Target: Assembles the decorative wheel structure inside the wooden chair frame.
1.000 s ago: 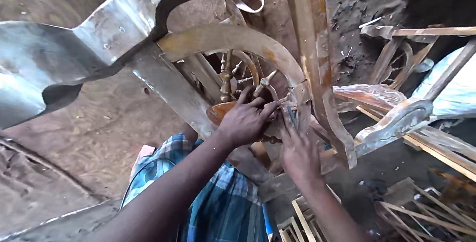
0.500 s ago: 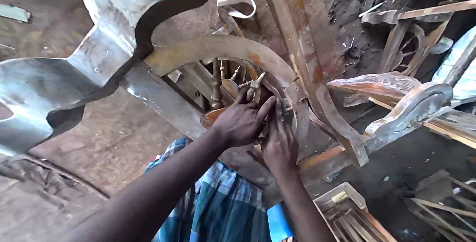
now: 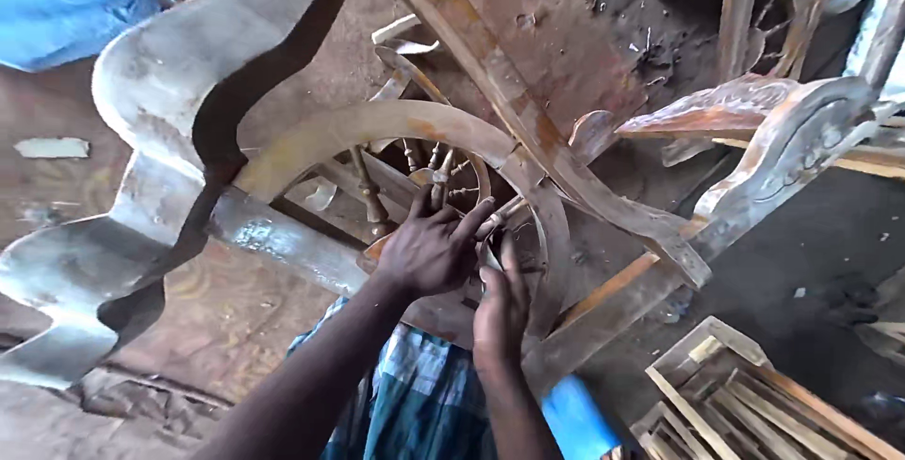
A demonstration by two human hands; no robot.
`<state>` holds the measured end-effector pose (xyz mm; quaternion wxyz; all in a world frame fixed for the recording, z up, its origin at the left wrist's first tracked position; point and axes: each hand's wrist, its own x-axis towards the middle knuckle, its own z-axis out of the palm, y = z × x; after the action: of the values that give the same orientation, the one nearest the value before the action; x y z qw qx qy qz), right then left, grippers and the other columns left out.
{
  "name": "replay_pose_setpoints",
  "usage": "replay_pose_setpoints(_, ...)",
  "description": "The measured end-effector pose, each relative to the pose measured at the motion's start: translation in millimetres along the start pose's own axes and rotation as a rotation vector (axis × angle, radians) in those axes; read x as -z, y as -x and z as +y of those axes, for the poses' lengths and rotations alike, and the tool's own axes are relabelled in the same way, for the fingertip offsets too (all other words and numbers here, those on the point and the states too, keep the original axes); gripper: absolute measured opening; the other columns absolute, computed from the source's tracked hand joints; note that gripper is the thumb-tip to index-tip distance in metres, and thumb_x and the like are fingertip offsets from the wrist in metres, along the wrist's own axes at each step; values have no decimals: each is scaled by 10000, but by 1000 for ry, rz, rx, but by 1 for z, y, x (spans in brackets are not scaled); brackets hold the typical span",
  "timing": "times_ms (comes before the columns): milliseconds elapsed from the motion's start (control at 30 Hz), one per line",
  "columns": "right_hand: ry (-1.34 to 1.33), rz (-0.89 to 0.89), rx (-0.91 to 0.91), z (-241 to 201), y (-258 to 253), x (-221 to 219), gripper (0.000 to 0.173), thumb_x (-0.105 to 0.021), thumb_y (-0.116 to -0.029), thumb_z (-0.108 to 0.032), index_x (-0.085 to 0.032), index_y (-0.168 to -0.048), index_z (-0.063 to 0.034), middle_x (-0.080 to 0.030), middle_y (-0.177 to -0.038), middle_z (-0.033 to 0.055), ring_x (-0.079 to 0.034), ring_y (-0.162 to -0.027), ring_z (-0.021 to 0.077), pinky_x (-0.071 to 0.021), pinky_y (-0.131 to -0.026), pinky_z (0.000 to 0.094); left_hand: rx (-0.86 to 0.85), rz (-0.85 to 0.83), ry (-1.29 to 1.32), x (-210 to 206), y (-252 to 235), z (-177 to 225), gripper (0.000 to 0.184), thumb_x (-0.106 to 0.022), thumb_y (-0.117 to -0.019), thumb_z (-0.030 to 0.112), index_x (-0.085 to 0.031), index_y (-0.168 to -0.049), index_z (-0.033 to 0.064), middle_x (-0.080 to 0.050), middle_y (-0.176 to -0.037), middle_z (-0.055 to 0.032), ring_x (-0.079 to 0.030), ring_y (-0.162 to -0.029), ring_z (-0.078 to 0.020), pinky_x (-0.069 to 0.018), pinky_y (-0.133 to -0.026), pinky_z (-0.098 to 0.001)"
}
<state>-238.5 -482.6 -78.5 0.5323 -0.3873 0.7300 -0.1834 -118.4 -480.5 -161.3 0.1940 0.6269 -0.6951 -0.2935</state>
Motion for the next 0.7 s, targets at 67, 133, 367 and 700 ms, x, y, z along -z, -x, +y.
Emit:
replay_pose_setpoints(67, -217, 35, -258, -24, 0, 4, 544, -476, -956, -154, -537, -1496, -143, -501, -1543, 39, -489, -1366, 178, -440, -1059, 453, -6, 10, -21, 0, 0, -1, 537, -412, -1004, 325, -536, -1492, 138, -749, -848, -40, -715, -875, -237, -326, -1146, -631)
replay_pose_setpoints(133, -330, 79, -392, -32, -1, 11, 473, -478, -982, -114, -563, -1448, -113, -576, -1410, 85, -584, -1195, 212, -513, -928, 438, -20, 25, -35, -1, 1, 0, 536, -416, -991, 305, -553, -1477, 125, -749, -838, -39, -711, -858, -241, -372, -1089, -619)
replay_pose_setpoints(367, -309, 124, -386, -33, -17, 32, 404, -376, -1073, -133, -569, -1427, -114, -683, -1200, 123, -703, -791, 207, -565, -555, 327, -25, 29, -77, -1, 1, 0, 539, -428, -977, 308, -571, -1462, 123, -732, -784, -36, -693, -788, -249, -390, -1052, -615)
replay_pose_setpoints(700, -374, 266, -463, -33, -28, 9, 296, -361, -1125, -242, -547, -1260, -56, -613, -805, 120, -596, -498, 172, -520, -428, 284, -26, 6, -88, 0, 1, 1, 507, -427, -984, 268, -584, -1444, 127, -732, -793, -34, -700, -798, -264, -372, -1071, -642)
